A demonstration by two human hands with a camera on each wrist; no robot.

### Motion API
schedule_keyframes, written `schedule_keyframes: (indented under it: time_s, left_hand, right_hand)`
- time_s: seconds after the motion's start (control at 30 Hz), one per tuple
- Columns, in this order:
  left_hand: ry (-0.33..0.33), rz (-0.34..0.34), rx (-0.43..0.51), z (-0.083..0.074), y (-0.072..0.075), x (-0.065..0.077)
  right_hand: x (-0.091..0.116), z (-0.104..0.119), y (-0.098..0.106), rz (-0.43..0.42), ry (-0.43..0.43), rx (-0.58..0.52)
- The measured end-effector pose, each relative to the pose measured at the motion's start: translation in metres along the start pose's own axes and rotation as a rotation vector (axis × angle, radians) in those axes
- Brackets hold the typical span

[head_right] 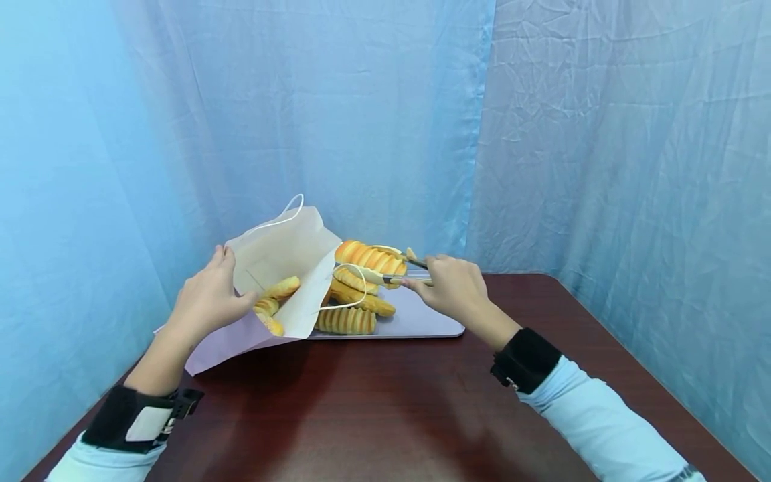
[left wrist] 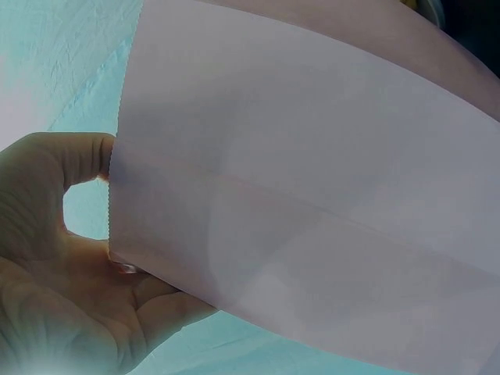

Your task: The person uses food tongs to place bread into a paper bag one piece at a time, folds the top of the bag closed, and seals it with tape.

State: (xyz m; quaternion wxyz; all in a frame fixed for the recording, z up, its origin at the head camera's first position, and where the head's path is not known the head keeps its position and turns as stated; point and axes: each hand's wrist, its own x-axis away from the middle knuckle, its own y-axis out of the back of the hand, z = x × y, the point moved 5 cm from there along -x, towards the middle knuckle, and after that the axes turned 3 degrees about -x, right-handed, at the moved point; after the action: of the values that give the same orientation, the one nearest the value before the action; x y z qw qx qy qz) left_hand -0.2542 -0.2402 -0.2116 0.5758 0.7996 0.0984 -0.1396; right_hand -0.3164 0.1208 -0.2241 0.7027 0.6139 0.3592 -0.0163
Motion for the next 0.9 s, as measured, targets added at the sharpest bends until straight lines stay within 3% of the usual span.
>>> schedule_keyframes:
  time_s: [0.3, 0.9]
  left_hand:
    - [0.001, 0.003, -0.008, 0.001, 0.0, 0.0]
    - [0.002, 0.001, -0.004, 0.002, 0.001, -0.001]
  right_hand:
    - [-0.004, 0.004, 0.006, -0.05, 0.032, 0.011]
    - [-0.007, -0.006, 0.024, -0.065, -0.02, 0.02]
